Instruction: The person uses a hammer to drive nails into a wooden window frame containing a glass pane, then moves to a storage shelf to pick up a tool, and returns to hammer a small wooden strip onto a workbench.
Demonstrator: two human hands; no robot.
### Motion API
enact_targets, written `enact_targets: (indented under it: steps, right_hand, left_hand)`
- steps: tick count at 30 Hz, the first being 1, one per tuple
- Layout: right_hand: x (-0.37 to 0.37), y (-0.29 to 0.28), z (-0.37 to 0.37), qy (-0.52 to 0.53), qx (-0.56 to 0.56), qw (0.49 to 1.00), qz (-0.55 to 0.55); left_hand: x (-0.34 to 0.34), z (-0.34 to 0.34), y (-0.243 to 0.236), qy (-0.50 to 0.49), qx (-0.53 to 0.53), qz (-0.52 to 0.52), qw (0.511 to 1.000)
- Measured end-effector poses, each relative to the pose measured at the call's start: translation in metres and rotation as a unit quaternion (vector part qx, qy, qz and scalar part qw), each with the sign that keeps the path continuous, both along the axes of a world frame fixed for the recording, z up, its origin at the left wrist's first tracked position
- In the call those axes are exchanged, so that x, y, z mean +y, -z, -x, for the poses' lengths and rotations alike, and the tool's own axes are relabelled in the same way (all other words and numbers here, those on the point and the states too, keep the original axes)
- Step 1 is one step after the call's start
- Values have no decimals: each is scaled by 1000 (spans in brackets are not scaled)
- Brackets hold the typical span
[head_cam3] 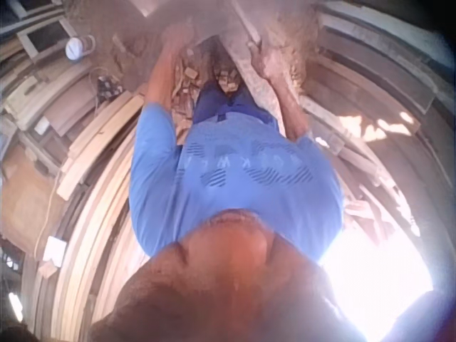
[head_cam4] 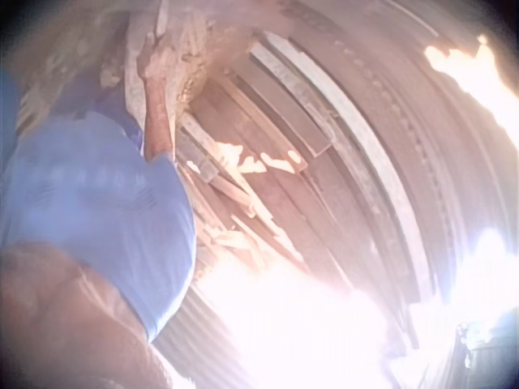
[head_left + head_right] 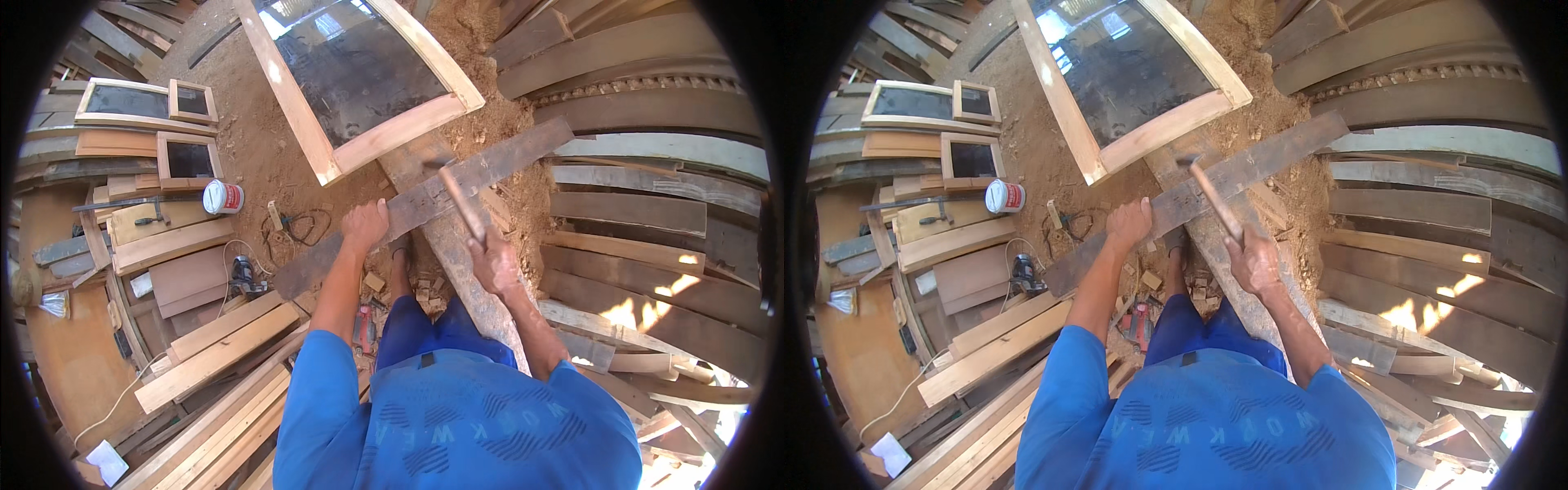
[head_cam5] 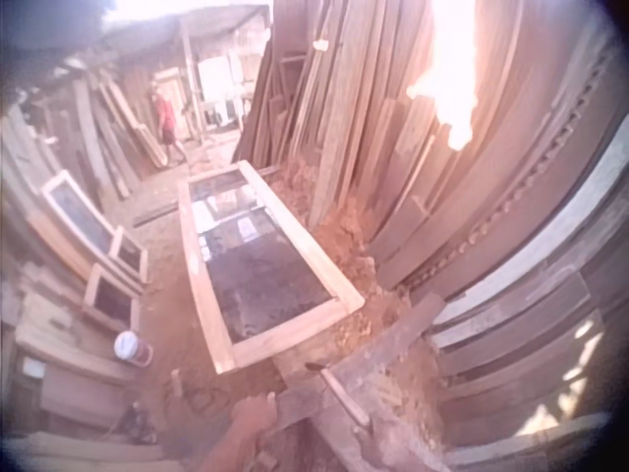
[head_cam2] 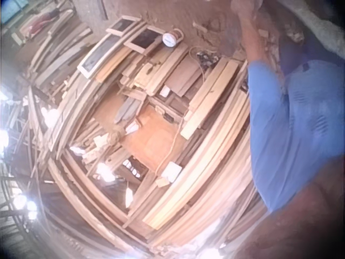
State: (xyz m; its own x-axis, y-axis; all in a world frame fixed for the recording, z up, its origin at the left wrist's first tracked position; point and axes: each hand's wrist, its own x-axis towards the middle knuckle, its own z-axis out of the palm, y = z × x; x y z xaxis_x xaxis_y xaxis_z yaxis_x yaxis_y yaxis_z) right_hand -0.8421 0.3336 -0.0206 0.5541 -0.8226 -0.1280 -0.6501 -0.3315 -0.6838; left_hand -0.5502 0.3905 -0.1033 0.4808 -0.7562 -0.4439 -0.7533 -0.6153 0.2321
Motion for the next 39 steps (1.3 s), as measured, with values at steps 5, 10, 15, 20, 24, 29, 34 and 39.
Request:
enact_targets:
  steps: [5, 10, 15, 20, 24, 29, 34, 39]
  right_hand:
    - [-2, 0, 14, 44, -281, 954, 96]
    - [-1, 72, 52, 25, 212, 976, -31]
    - [13, 36, 38, 16, 50, 999, 8]
    - [25, 89, 42, 82, 104, 991, -8]
    - [25, 77, 65, 118, 207, 971, -35]
    - [78, 79, 131, 146, 243, 958, -43]
    - [105, 77, 158, 100, 297, 940, -137]
    - [21, 39, 84, 178, 190, 965, 13]
  left_hand:
    - [-4, 1, -7, -3, 8, -11, 1000]
    - [-9, 6, -13, 4, 8, -16, 1000]
    - [0, -1, -9, 5, 9, -17, 1000]
    - [-6, 4, -16, 12, 24, -18, 999]
    - [-10, -1, -21, 9, 25, -14, 1000]
    - [15, 1, 17, -18, -34, 179, 983]
    - [24, -35, 68, -209, -91, 364, 903]
    - [8, -113, 70, -389, -12, 360, 848]
